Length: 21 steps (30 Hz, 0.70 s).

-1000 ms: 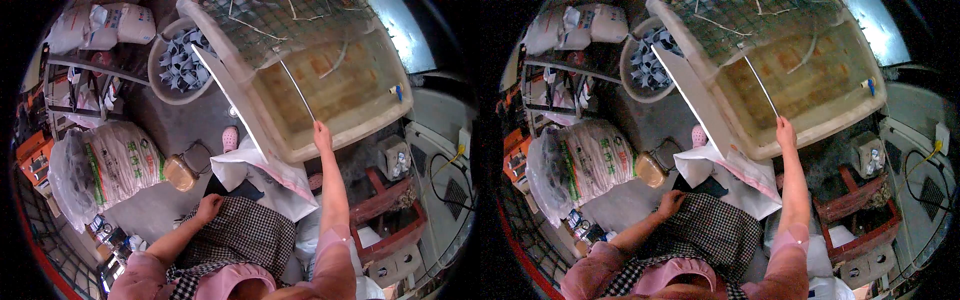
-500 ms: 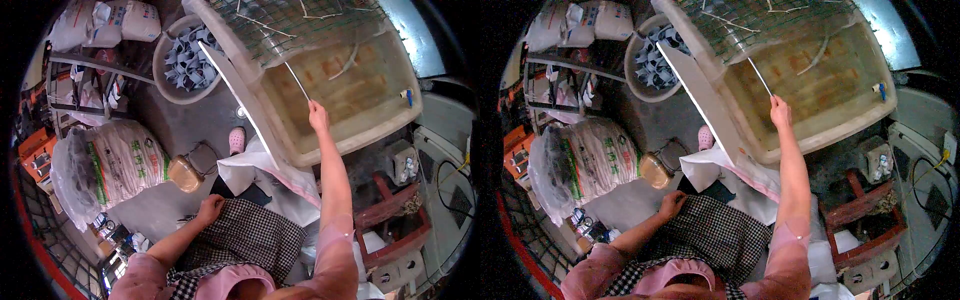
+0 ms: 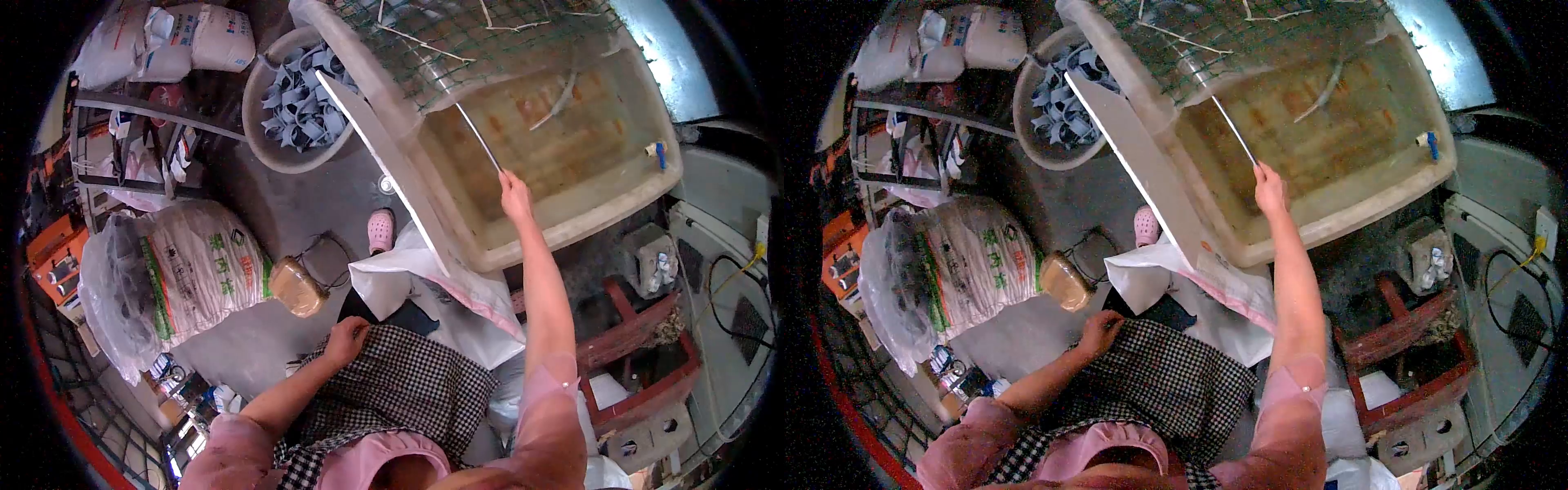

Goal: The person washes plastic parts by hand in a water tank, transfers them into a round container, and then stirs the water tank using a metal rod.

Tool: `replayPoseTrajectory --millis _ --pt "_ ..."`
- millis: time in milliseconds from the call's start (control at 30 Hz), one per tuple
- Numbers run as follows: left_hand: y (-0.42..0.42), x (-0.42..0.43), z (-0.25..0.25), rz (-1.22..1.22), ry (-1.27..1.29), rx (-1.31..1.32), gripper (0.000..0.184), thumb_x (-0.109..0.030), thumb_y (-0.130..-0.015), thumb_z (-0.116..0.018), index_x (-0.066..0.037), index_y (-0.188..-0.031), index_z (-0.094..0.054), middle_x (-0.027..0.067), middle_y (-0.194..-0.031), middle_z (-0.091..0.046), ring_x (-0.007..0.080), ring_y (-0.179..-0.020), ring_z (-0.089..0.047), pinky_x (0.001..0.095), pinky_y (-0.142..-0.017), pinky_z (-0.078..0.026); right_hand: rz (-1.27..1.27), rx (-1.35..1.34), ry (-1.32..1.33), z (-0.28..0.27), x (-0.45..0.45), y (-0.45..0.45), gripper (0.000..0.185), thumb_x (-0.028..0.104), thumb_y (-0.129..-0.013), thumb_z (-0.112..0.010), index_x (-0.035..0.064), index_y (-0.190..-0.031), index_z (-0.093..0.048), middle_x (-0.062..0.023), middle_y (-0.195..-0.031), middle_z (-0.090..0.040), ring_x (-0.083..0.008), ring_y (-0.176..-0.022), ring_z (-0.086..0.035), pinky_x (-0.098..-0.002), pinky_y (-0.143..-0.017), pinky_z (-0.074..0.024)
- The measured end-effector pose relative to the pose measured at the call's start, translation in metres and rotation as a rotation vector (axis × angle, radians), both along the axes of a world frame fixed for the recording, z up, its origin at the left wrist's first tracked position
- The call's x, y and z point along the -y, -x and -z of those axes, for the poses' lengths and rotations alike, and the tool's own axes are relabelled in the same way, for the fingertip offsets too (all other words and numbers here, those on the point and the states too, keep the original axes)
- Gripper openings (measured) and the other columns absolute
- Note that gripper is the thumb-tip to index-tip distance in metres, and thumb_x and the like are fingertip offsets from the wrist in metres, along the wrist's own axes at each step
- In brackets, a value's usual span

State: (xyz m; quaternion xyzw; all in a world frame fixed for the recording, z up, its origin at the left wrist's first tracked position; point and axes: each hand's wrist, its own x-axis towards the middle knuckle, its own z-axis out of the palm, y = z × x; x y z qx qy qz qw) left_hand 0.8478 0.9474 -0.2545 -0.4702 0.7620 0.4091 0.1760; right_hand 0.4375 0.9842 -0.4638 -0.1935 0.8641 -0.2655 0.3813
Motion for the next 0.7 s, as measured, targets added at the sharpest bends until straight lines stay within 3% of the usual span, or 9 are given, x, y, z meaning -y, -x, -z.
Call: replayPoseTrajectory --millis 267,333,467,700 --pt "0.002 -0.002 0.000 0.004 -0.048 0.016 0.010 -0.007 -0.077 -0.059 -0.001 -0.085 -0.059 0.0149 -0.080 -0.059 0.0293 -0.073 -0.059 0.0349 -0.064 -0.047 0.093 -0.006 0.073 0.036 0.043 -0.013 0.037 0.038 -0.088 -0.045 0.0095 -0.109 -0.057 -0.0179 -0.093 -0.061 -0.0329 -0.087 -0.057 -0.0380 -0.076 -0.0443" --pt "0.001 0.000 0.000 -0.011 -0.055 0.035 0.010 -0.008 -0.076 -0.060 -0.002 -0.084 -0.060 0.0147 -0.082 -0.060 0.0302 -0.075 -0.059 0.0357 -0.065 -0.047 0.097 0.137 0.045 0.032 0.051 -0.012 0.038 0.039 -0.088 -0.043 0.0139 -0.115 -0.054 -0.0141 -0.108 -0.058 -0.0326 -0.100 -0.054 -0.0369 -0.084 -0.0422" --pt "0.000 0.004 0.000 -0.070 -0.075 0.105 0.012 -0.010 -0.076 -0.061 -0.002 -0.084 -0.061 0.0148 -0.083 -0.061 0.0310 -0.078 -0.059 0.0365 -0.068 -0.047 0.178 0.153 0.079 0.053 0.051 -0.022 0.040 0.039 -0.088 -0.043 0.0136 -0.117 -0.054 -0.0135 -0.109 -0.058 -0.0325 -0.100 -0.054 -0.0367 -0.084 -0.0416" --pt "-0.012 0.004 0.005 -0.024 0.014 0.036 0.011 -0.011 -0.078 -0.059 -0.001 -0.083 -0.059 0.0151 -0.081 -0.060 0.0322 -0.077 -0.058 0.0379 -0.068 -0.046 0.182 0.075 0.021 0.032 0.022 -0.028 0.038 0.038 -0.088 -0.045 0.0133 -0.115 -0.055 -0.0162 -0.103 -0.059 -0.0334 -0.096 -0.055 -0.0376 -0.080 -0.0432"
